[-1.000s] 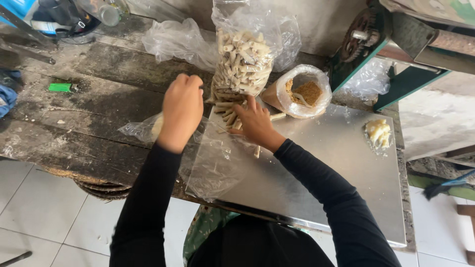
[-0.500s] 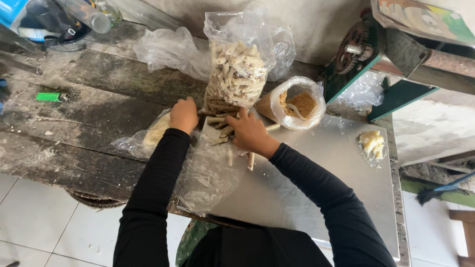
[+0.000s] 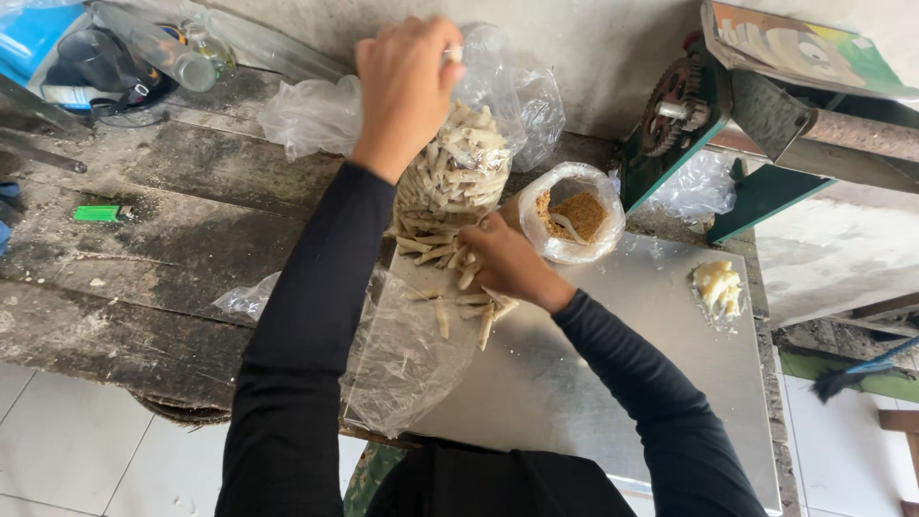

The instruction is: The person repeatedly scoops a granular filling onto thin triangular wrappers, folds them into cones, and places the finished cones into a plastic bag. The person handles wrappers, filling, and the bag throughout the clip.

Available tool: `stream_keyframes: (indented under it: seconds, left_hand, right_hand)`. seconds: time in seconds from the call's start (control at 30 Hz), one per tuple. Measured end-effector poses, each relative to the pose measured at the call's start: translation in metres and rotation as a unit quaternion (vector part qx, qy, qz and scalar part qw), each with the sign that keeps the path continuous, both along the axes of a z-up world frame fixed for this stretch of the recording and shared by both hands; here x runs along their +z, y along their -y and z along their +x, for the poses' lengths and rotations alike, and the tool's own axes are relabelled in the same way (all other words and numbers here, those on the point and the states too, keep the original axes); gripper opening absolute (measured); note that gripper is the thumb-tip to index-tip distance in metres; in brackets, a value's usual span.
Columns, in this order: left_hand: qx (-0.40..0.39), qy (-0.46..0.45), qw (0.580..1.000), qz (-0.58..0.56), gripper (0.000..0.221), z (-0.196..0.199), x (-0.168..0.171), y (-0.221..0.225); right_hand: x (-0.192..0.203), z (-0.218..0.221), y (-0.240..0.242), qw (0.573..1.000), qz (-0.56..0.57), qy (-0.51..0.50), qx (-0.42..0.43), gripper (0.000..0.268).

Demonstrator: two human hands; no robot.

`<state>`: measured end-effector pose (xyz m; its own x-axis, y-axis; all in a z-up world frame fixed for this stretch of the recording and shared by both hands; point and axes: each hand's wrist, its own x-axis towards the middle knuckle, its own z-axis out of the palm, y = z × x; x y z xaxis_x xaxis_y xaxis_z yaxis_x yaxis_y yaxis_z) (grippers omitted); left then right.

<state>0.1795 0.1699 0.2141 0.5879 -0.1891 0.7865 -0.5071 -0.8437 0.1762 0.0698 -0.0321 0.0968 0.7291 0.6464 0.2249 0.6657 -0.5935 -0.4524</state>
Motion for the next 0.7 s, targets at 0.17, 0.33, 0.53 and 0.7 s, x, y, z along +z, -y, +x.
stream_keyframes:
  seconds: [0.17,0.33,0.53,0.7]
  left_hand:
    - [0.213,0.024,0.977,0.019,0.071,0.025,-0.042,-0.01]
    - [0.035,-0.255,0.954,-0.153,0.075,0.02,-0.065,-0.043]
    - [-0.139,-0.206,0.884,-0.397,0.057,0.017,-0.048,-0.042]
    - [-0.135,-0.14,0.915,-0.354,0.017,0.019,-0.029,-0.05]
  right_hand:
    - [0.08,0.007,0.03,0.987,0.04,-0.153,0.01,0.044]
    - [0.166,0.062,0.052,0.981,0.149,-0.114,0.054,0.034]
    - [0.168,0.141,-0.007,0.971,0.229,0.006,0.068,0.026]
    - [0.146,0.146,-0.024,0.985,0.06,0.078,0.145,0.053]
